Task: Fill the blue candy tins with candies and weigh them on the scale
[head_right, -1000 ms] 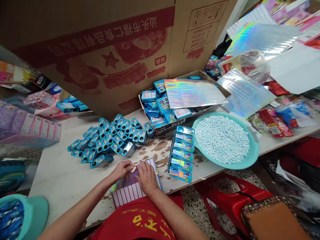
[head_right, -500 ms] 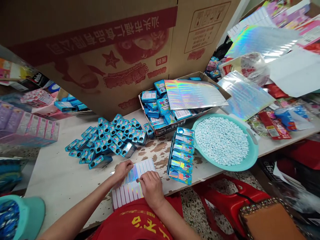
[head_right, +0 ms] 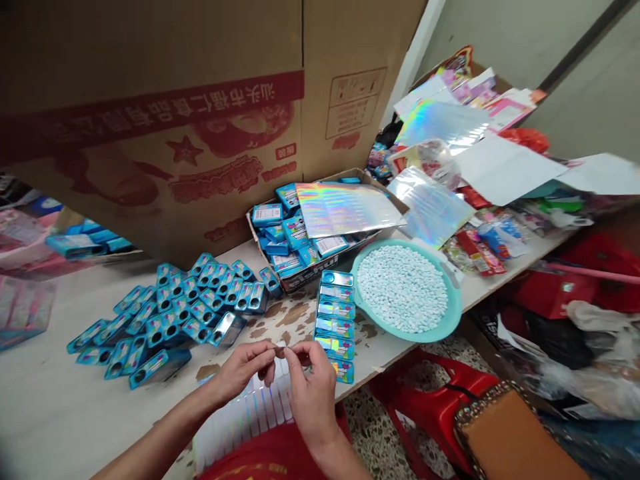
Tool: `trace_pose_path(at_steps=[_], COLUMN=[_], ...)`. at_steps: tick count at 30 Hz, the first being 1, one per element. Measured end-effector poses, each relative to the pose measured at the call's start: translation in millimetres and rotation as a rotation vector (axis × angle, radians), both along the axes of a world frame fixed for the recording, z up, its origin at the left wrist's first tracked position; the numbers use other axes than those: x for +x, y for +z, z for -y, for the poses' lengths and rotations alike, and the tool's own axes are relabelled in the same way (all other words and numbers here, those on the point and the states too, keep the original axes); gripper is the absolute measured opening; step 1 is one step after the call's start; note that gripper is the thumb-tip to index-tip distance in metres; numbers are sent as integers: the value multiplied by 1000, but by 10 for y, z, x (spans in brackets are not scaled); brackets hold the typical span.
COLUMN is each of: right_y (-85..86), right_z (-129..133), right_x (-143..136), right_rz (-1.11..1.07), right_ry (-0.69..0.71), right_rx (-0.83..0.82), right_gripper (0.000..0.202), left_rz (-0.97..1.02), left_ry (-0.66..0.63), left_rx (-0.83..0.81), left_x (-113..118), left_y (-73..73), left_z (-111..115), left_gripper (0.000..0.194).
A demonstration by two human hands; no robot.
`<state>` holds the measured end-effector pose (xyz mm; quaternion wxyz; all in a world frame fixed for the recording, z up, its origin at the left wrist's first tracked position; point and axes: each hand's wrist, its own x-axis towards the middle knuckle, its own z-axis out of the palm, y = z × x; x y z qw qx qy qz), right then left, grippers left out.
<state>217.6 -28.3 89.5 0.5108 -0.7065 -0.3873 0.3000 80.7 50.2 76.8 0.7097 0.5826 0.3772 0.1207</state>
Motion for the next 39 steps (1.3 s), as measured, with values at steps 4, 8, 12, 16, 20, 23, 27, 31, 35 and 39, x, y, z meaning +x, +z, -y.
trace_pose_path(at_steps=[4, 8, 12, 16, 20, 23, 27, 31, 35, 39], right_y=[5, -19, -67, -150, -238, -300, -368, -379, -353, -366], right_z=[-66, -248, -547, -830, -1015, -1098, -1148, -1133, -1111, -1133], right_x=[175, 459, 784, 1020, 1148, 1214, 1294, 1344, 1345, 1340], right_rz=[107, 252, 320, 386, 386, 342, 278, 216, 186, 169], right_ry=[-100, -203, -253, -259, -313, -350, -336, -315, -319, -320], right_rx=[20, 59, 38, 43, 31, 3, -19, -34, -26, -34], right_gripper=[22, 24, 21, 16, 11, 12, 12, 13, 13, 13], left_rz=[48, 86, 44, -10, -41, -63, -81, -80, -43, -73], left_ry=[-86, -130, -103, -66, -77, -86, -74, -94, -69, -42], left_rx=[-2, 8, 118, 186, 156, 125, 111, 107, 105, 102], left_x=[190, 508, 887, 1154, 1307, 1370, 1390, 1375, 1386, 1431], left_y=[122, 190, 159, 114, 78, 31, -22, 6, 64, 49], left_z=[-235, -508, -782, -1003, -1138, -1193, -1238, -1253, -1253, -1256], left_gripper=[38, 29, 23, 19, 16, 16, 18, 22, 19, 18])
